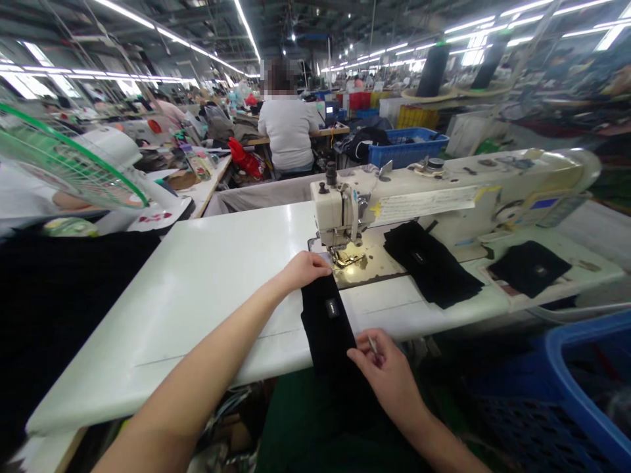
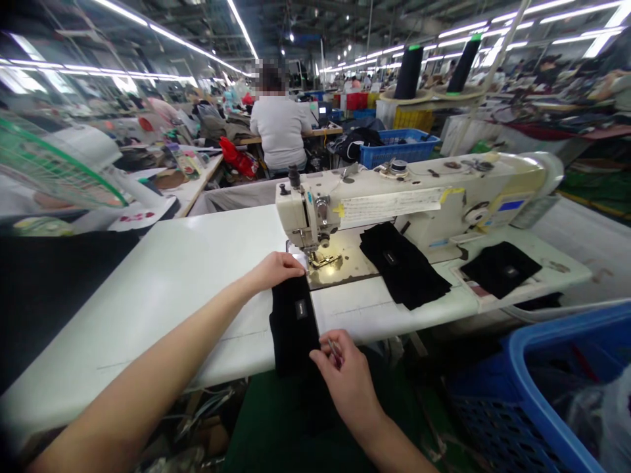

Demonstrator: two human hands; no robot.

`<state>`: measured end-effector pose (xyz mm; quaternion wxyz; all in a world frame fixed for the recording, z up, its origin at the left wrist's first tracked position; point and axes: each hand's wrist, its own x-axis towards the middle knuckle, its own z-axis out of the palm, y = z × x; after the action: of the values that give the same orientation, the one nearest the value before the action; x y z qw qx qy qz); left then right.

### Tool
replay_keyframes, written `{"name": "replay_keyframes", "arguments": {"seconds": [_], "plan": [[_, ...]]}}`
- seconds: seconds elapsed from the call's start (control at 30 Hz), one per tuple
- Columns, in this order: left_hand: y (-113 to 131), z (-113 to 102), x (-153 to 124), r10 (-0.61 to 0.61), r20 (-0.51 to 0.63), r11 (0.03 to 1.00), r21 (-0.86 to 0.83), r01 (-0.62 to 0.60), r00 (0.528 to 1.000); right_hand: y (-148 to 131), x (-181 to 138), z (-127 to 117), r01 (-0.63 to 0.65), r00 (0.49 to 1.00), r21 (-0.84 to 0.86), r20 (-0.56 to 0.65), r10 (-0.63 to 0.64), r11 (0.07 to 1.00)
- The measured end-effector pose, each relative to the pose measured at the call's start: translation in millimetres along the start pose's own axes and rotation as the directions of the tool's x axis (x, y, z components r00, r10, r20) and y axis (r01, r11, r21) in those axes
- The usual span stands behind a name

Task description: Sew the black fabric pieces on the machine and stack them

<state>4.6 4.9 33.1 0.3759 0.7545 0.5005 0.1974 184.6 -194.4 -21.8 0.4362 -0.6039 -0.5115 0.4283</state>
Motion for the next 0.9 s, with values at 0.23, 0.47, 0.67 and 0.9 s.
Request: {"name": "replay_keyframes", "arguments": {"seconds": [0.23,0.47,0.67,0.9], "plan": [[-7,20,-1,0.285,-0.231,0.908,0.375,-0.185,0.930,1,8,-10,0.243,0.968,-0.116,0.097,-0.232,0.963],[-9,24,-17,0.449,-0.025,0.718,0.605,-0.344,0.893,3,15,-25,0.656,0.754,-0.263,0.216,-0.620,0.707],[-17,18,-14,0.482,-0.001,0.713,0.581,-0.392,0.876,-1,23,-27,0.687,0.717,-0.448,0.288,-0.634,0.572],[-27,16,-3,0.527,-0.013,0.728,0.522,-0.444,0.850,1,28,-19,0.666,0.736,-0.466,0.283,-0.615,0.582]]}}
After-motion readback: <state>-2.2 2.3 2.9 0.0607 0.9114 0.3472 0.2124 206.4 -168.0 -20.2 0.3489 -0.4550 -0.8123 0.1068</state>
